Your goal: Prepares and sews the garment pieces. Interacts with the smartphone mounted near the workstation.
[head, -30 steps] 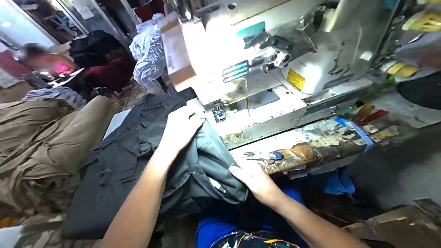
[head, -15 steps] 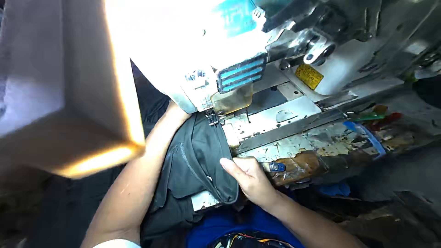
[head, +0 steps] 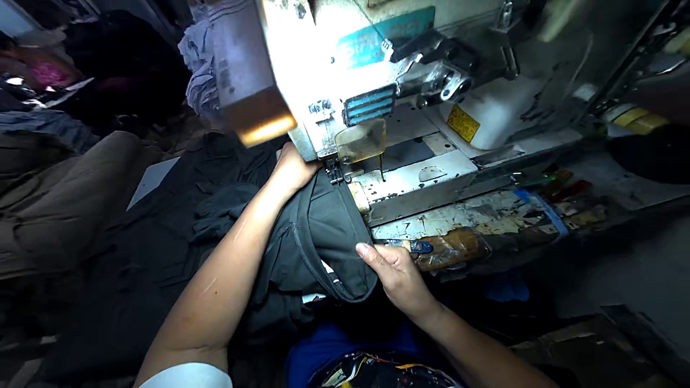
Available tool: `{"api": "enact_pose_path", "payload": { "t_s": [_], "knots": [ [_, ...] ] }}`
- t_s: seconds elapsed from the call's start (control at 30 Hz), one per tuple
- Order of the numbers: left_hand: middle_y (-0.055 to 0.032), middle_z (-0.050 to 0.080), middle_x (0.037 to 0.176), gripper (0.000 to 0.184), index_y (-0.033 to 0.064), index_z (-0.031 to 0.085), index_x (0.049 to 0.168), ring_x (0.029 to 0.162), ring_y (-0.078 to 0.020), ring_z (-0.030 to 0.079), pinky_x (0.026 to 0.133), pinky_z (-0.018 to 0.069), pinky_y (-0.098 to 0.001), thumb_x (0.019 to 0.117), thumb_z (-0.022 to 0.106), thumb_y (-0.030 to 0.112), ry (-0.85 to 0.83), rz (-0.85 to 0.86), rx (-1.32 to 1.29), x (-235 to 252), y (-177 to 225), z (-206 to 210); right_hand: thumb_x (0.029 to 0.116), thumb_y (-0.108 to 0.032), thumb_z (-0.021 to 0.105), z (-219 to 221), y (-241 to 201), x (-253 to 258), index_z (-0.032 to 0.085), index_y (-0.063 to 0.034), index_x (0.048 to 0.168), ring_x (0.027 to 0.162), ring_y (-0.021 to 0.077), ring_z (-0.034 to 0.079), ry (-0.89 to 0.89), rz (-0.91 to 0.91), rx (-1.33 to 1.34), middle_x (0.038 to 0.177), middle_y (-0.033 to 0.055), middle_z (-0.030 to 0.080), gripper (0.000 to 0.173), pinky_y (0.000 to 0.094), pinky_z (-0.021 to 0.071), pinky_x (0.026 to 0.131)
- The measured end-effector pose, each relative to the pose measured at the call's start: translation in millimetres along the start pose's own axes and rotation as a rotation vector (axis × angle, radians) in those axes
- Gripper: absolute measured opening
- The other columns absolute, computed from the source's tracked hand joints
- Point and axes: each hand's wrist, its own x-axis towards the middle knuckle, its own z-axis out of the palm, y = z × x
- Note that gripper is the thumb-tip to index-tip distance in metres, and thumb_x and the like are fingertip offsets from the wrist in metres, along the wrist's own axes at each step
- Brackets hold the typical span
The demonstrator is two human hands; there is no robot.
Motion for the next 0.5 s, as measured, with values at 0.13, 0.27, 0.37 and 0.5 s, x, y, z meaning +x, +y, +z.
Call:
{"api": "enact_pose_path", "payload": {
  "t_s": [0.13, 0.27, 0.37, 0.5],
  "knots": [
    [-0.0256, 0.070, 0.115, 0.038, -0.0083, 0.066, 0.119, 0.115, -0.0352, 0.067, 0.104, 0.0478, -0.0543, 0.0898, 0.072, 0.015, 0.036, -0.028, -0.026, -2, 1, 6, 0.1025, -0.013, 0.052, 2, 1, 1, 0.050, -0.0128, 0.060, 0.053, -0.0063, 0.042, 0.042, 0.003, -0.032, 0.056, -0.0111, 0.042, 0.043, 0.0138, 0.0360, 0.053],
    [-0.0268, 0.070, 0.113, 0.033, -0.0093, 0.068, 0.116, 0.114, -0.0369, 0.067, 0.104, 0.0478, -0.0550, 0.0903, 0.070, 0.011, 0.075, -0.054, -0.018, -7, 7, 8, 0.1031, -0.016, 0.054, 2, 3, -2, 0.050, -0.0127, 0.061, 0.052, -0.0048, 0.041, 0.051, 0.044, -0.069, 0.056, -0.0108, 0.041, 0.043, 0.0160, 0.0355, 0.053],
    [-0.0245, 0.071, 0.114, 0.030, -0.0078, 0.068, 0.116, 0.114, -0.0341, 0.067, 0.104, 0.0480, -0.0532, 0.0917, 0.069, 0.009, 0.065, -0.070, -0.038, -12, 11, 5, 0.1032, -0.018, 0.054, 1, 2, -3, 0.050, -0.0134, 0.061, 0.051, -0.0046, 0.040, 0.044, 0.070, -0.090, 0.055, -0.0111, 0.040, 0.043, 0.0164, 0.0346, 0.052],
    [-0.0226, 0.072, 0.111, 0.028, -0.0069, 0.069, 0.115, 0.112, -0.0316, 0.068, 0.102, 0.0499, -0.0514, 0.0896, 0.070, 0.007, 0.085, -0.019, -0.050, -13, 6, 9, 0.1018, -0.016, 0.054, 3, 3, -4, 0.050, -0.0126, 0.060, 0.050, -0.0058, 0.039, 0.042, 0.014, -0.089, 0.054, -0.0112, 0.039, 0.042, 0.0143, 0.0327, 0.051]
  ]
}}
